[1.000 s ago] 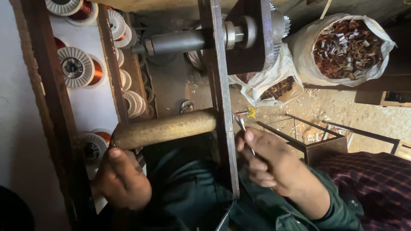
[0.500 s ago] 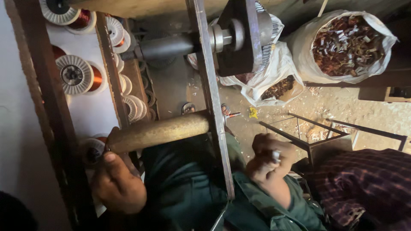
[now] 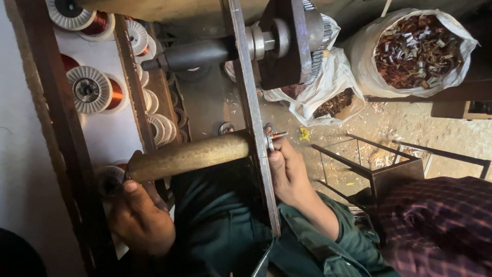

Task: The person measures a wooden handle with a tape measure, then manually rotates a crank on a wire-winding machine to wind copper wire onto a bobbin.

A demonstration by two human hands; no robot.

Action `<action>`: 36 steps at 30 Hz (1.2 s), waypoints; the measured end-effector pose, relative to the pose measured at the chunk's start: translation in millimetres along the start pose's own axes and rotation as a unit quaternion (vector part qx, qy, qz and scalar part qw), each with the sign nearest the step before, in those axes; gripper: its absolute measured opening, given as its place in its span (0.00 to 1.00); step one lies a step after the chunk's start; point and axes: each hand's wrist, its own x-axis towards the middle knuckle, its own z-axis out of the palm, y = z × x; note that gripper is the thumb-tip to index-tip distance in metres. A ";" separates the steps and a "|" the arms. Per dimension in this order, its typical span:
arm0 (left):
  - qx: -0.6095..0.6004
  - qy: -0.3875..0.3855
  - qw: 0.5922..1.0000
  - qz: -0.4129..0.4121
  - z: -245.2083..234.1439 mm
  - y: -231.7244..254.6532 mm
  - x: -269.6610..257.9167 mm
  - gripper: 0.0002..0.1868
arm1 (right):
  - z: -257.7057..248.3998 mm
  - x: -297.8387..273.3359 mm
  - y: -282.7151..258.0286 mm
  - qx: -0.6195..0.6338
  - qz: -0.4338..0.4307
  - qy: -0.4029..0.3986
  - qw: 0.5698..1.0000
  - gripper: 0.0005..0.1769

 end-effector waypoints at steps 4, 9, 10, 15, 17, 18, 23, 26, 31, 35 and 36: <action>0.018 -0.008 0.999 -0.026 -2.4 -10.3 -5.7 0.35 | 9.4 13.9 17.1 0.012 -0.083 0.015 0.996 0.17; 0.029 -0.001 1.000 -0.010 -4.1 -29.1 -8.6 0.34 | 11.2 16.9 10.6 -0.011 -0.110 0.027 0.994 0.17; 0.034 0.013 0.999 -0.003 -3.0 -31.8 -8.9 0.34 | 8.9 14.4 4.4 -0.023 -0.068 0.019 0.997 0.18; 0.098 0.035 0.981 0.165 -1.3 -36.7 -3.3 0.25 | -6.2 3.5 -40.4 -0.032 0.073 -0.025 0.996 0.21; -0.010 0.022 0.999 0.040 -0.4 -32.9 -8.3 0.28 | -10.0 5.0 -60.2 0.059 0.113 -0.042 0.991 0.21; -0.013 0.028 0.999 0.030 0.2 -30.8 -10.2 0.27 | -11.7 7.2 -68.8 0.104 0.131 -0.052 0.985 0.21; -0.027 0.037 0.999 -0.024 2.8 -16.8 -8.7 0.28 | -30.6 12.3 -89.6 0.245 0.303 -0.105 0.915 0.20; -0.009 0.015 0.999 -0.040 -0.3 -9.8 -7.4 0.31 | -35.5 6.9 -80.1 0.226 0.385 -0.091 0.890 0.18; 0.014 -0.085 0.994 -0.068 -18.8 -15.5 -5.9 0.24 | -48.8 5.5 -57.7 0.071 0.185 -0.139 0.970 0.17; 0.053 -0.013 0.996 -0.075 -31.3 -19.2 -12.4 0.21 | -75.5 -12.7 -62.0 -0.123 -0.038 -0.122 0.984 0.10; 0.053 0.044 0.997 -0.028 -29.5 -13.1 -14.9 0.18 | -80.1 -19.9 -65.2 -0.123 -0.045 -0.067 0.989 0.11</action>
